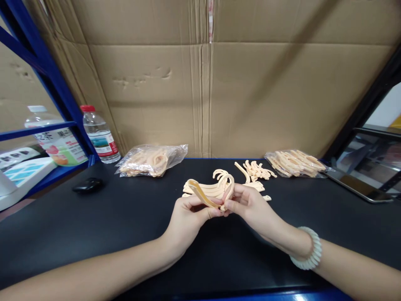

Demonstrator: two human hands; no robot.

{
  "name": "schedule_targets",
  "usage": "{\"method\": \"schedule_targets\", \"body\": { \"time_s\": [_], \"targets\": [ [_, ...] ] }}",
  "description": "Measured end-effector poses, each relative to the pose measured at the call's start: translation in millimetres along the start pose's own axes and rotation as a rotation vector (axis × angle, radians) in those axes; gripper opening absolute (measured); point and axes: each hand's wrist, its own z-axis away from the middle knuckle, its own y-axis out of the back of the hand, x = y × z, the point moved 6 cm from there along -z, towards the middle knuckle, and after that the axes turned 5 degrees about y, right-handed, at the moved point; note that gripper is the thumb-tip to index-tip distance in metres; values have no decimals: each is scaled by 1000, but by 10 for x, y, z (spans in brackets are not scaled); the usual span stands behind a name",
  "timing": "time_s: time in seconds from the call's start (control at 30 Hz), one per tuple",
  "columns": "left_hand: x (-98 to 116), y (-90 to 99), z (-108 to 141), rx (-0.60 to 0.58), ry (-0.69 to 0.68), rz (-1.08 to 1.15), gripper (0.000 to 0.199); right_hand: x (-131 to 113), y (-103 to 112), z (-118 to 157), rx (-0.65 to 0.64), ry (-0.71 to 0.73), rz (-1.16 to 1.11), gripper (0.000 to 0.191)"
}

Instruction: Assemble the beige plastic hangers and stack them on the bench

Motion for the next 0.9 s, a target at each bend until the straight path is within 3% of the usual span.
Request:
{"method": "schedule_targets", "body": {
  "time_s": [0.37,0.5,0.57,0.67,0.73,0.8,0.83,0.9],
  "targets": [
    [-73,15,28,66,20,-80,6,-36,-34,45,134,155,107,10],
    [-98,37,13,86,39,-30,13,-14,-58,50,133,129,104,15],
    [-108,51,-5,84,41,30,17,-51,-51,31,108,143,138,19],
    [-136,67,-31,77,85,74,23,-149,-16,-54,-90,152,220,17],
    [-159,85,-35,96,122,98,26,-207,138,-143,-205,151,308,22],
    [-174,97,-29,109,146,124,27,-274,475,-262,-136,220,519,25],
    [-179,96,-24,107,153,136,26,-302,660,-315,-82,278,686,25],
    [-186,93,-17,100,167,160,24,-242,925,-399,-132,321,1079,24]
  ]
}}
